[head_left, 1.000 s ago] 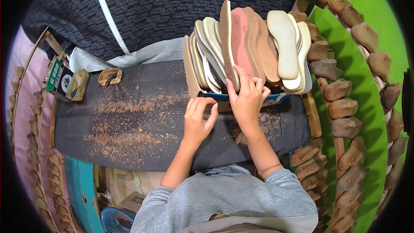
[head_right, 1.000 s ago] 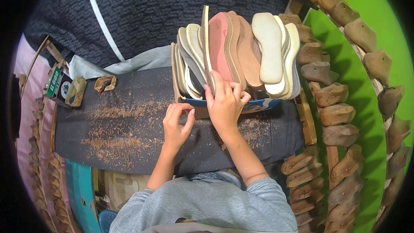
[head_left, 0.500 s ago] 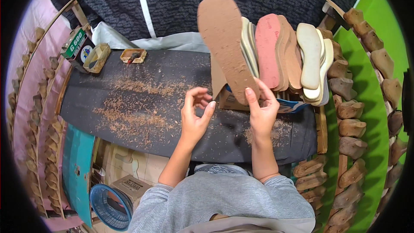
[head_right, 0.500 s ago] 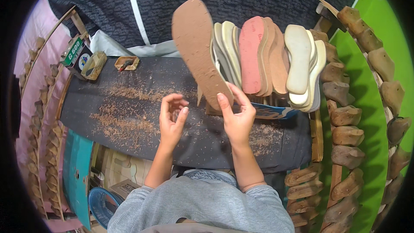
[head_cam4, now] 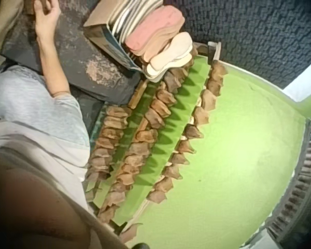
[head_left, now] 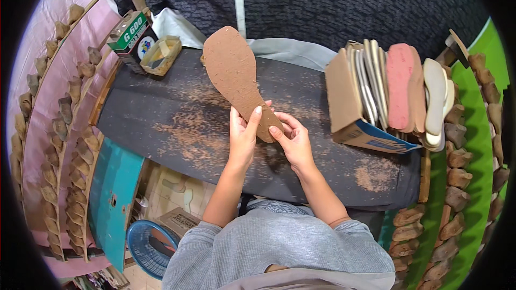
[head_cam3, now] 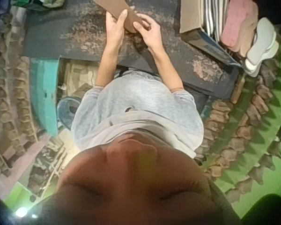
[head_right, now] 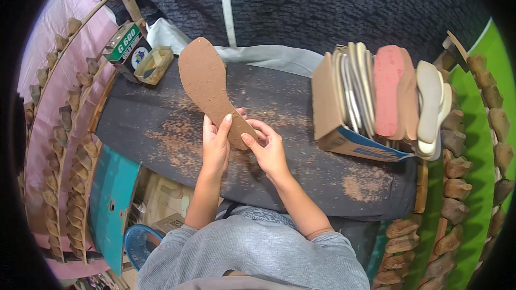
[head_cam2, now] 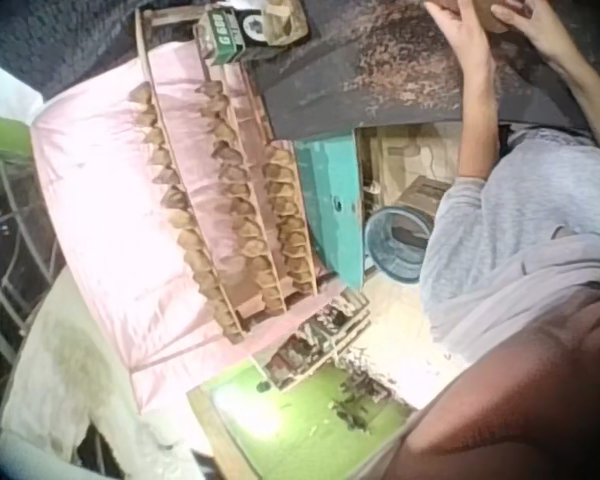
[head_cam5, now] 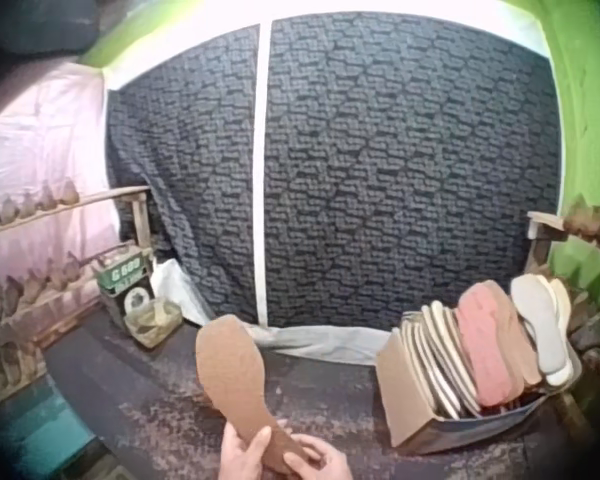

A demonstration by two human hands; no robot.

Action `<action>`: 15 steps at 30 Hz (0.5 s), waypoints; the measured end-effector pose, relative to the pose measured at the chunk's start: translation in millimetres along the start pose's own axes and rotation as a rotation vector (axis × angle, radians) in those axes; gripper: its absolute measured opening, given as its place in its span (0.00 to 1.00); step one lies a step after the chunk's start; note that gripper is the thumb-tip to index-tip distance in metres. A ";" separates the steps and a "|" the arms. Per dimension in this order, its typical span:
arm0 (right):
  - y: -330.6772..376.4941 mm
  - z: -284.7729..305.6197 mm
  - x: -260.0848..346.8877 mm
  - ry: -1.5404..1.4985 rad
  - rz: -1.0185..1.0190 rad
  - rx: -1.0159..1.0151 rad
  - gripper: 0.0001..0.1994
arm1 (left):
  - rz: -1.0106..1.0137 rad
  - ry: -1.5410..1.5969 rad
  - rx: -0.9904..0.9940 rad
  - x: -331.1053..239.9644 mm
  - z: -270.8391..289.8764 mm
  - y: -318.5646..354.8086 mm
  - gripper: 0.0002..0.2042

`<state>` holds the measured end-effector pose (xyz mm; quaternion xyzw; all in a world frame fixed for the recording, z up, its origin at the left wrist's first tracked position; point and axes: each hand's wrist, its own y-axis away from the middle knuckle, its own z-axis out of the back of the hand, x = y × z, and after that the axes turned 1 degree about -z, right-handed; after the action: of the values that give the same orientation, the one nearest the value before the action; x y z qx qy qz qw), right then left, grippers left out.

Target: The person takes shoe insoles from a box, applies glue onto them using a brush, and places the insoles into a basket.

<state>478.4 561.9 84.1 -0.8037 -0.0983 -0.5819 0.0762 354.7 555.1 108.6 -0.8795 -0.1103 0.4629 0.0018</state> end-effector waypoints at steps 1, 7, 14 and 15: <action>-6.9 -13.9 -6.5 0.013 0.020 0.000 0.18 | -0.029 -0.064 0.003 -9.2 11.5 -4.9 0.22; -45.4 -88.5 -41.8 0.021 0.056 0.034 0.16 | -0.056 -0.215 0.009 -52.6 84.8 -35.3 0.25; -68.1 -142.8 -65.1 0.029 0.039 0.012 0.16 | 0.038 -0.058 0.070 -79.0 151.7 -68.2 0.18; -70.6 -147.9 -66.8 0.027 0.039 0.005 0.16 | 0.052 0.015 0.038 -88.0 151.2 -69.0 0.17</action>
<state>304.6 590.6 67.2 -0.7973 -0.0832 -0.5909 0.0910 170.1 590.3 101.1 -0.8853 -0.0786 0.4583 0.0073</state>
